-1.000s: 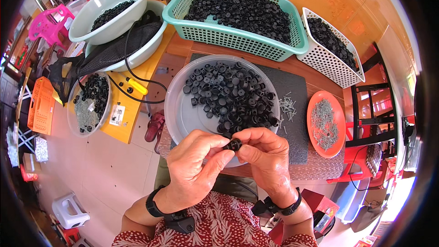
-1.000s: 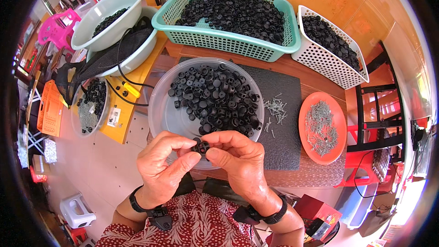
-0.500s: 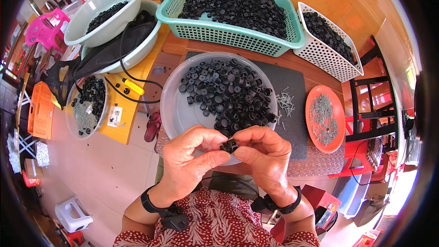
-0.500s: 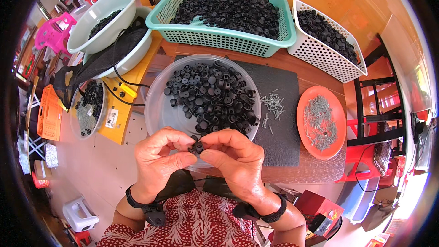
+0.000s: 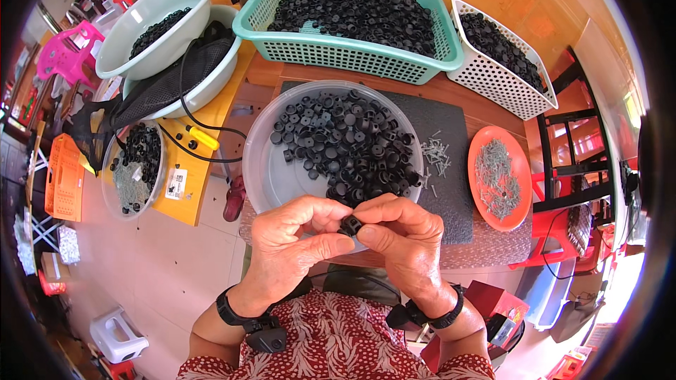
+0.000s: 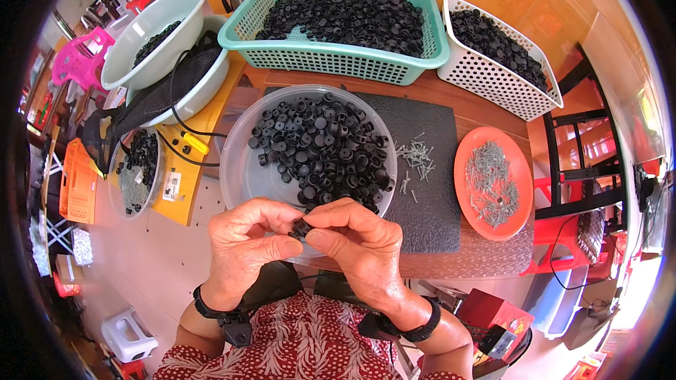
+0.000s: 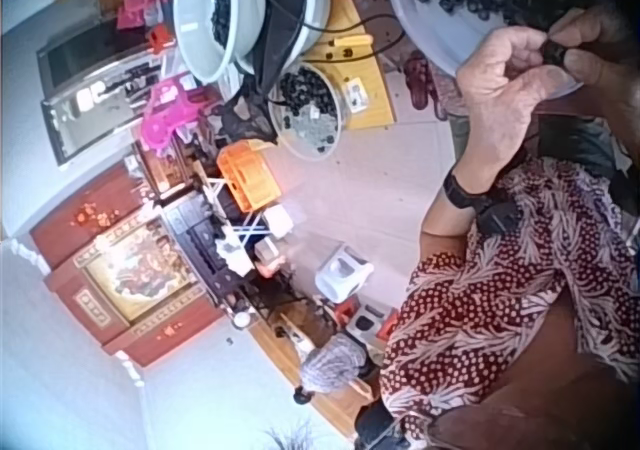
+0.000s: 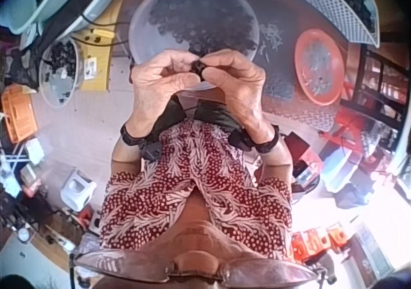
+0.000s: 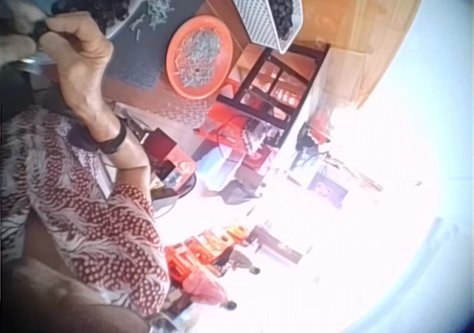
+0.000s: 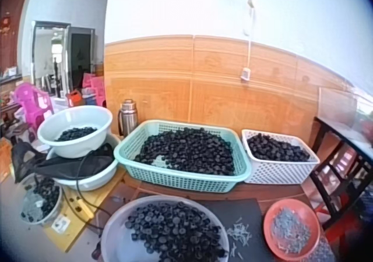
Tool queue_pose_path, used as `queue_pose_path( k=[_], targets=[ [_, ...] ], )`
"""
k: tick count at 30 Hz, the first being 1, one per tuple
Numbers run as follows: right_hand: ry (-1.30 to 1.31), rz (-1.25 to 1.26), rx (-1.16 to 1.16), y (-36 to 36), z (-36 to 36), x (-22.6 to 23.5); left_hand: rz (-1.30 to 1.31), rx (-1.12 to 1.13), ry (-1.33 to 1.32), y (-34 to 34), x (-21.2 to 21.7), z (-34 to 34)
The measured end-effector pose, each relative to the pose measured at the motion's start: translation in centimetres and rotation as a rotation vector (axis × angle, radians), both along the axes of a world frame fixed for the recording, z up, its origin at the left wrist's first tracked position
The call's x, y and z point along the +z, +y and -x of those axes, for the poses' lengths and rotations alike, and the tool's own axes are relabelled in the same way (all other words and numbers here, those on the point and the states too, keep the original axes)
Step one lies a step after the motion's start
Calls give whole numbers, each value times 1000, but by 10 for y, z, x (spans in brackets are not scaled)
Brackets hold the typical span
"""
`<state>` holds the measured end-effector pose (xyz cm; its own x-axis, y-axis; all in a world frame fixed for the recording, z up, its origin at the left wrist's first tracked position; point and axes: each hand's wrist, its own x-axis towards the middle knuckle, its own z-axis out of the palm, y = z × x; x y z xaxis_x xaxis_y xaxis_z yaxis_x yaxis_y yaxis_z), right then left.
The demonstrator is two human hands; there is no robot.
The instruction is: Manually assembling circular black plastic components using small metal screws.
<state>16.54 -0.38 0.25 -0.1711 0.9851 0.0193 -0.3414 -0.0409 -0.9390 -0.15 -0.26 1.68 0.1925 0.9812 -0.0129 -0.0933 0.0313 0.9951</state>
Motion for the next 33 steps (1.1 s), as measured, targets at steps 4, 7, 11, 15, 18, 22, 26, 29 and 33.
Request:
queue_pose_path(
  k=[4,7,11,15,18,22,26,29,33],
  targets=[
    [-37,-25,-42,-3,1,0,1,9,-56,0,1,-2],
    [-69,-44,-48,-4,1,1,-28,5,-50,0,-4,-1],
    [-72,-37,-48,-3,2,1,-3,-8,-31,1,-5,1],
    [-22,-19,-43,-2,3,0,13,-39,-13,3,-1,1],
    [-20,-9,-42,-2,2,0,101,-79,-111,4,-2,1],
    [-12,21,-23,0,2,4,91,-114,-250,7,-9,1],
    [-19,4,-24,0,2,5,51,-131,-269,9,-12,1],
    [-58,-13,-34,-2,1,3,-11,-117,-231,10,-17,-1],
    [-2,7,-40,-4,2,4,-89,-127,-193,11,-23,-1]
  ],
)
